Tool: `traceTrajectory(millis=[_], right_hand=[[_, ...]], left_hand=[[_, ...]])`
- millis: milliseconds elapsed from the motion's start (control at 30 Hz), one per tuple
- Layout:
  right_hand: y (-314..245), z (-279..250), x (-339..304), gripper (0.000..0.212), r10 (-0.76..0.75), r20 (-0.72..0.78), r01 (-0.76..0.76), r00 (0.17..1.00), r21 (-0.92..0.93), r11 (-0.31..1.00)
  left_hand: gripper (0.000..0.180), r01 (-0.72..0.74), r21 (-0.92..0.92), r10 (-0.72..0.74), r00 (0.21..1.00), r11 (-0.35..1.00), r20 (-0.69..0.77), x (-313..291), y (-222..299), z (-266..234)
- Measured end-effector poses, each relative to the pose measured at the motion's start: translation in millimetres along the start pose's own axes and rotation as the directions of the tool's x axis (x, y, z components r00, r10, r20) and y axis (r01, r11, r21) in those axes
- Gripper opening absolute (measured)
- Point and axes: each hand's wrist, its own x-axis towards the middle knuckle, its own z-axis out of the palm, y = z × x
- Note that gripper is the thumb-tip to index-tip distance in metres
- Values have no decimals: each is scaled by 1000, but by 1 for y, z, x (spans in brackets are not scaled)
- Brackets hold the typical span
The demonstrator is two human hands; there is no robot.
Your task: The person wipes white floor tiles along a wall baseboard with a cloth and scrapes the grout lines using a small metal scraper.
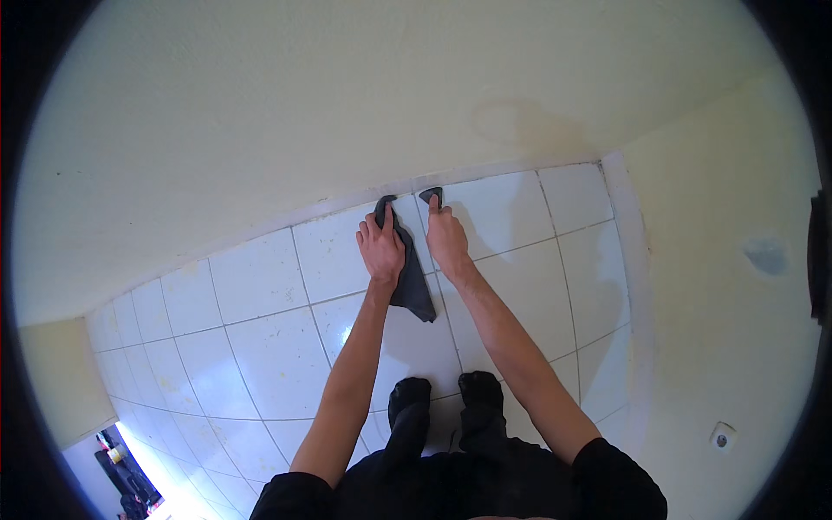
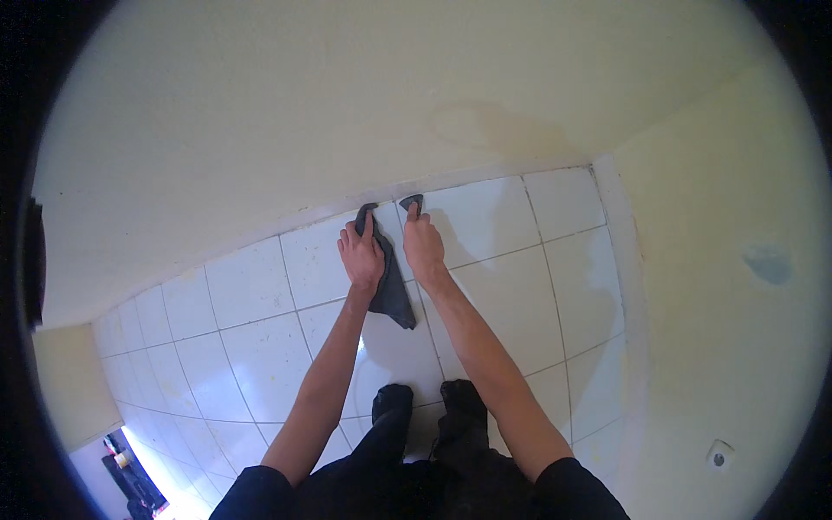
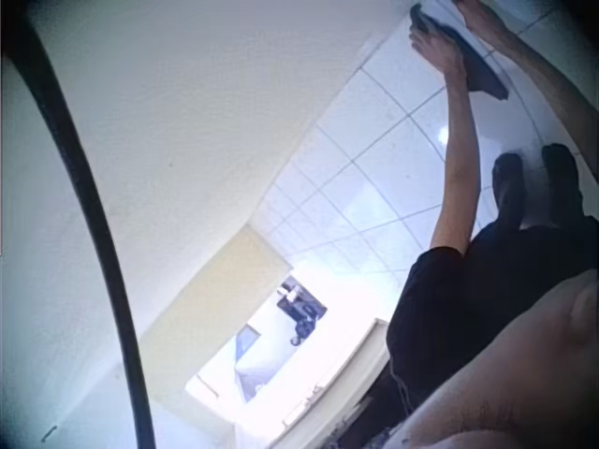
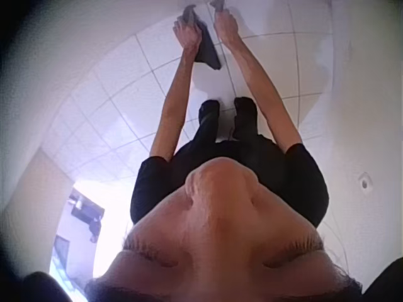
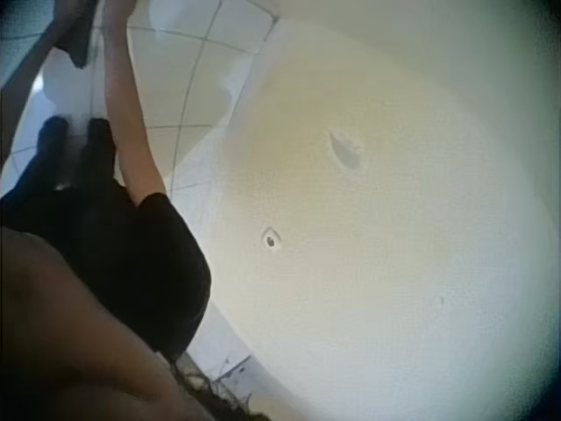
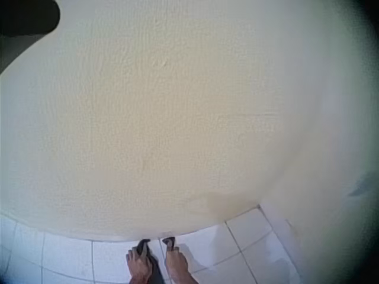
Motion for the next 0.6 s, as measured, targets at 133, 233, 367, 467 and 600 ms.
traceTrajectory(millis=[133, 233, 367, 467, 600], right_hand=[[-3, -1, -14, 54, 2, -38, -2, 999, 4, 1000], [4, 14, -8, 54, 28, -70, -19, 997, 123, 992], [13, 17, 2, 56, 39, -106, -3, 994, 317, 948], [-6, 6, -12, 55, 40, -46, -36, 998, 93, 995], [15, 5, -10, 54, 16, -65, -11, 998, 71, 997]], left_hand=[[58, -3, -33, 2, 1000, 999, -31, -9, 3, -3], [57, -5, -39, 4, 1000, 999, -29, -9, 7, -3], [57, -25, -14, 24, 999, 1000, -40, -2, 11, -1], [57, -9, 6, 9, 999, 1000, -47, -4, -4, -5], [57, -21, -37, 19, 999, 999, -41, -2, 2, -2]])
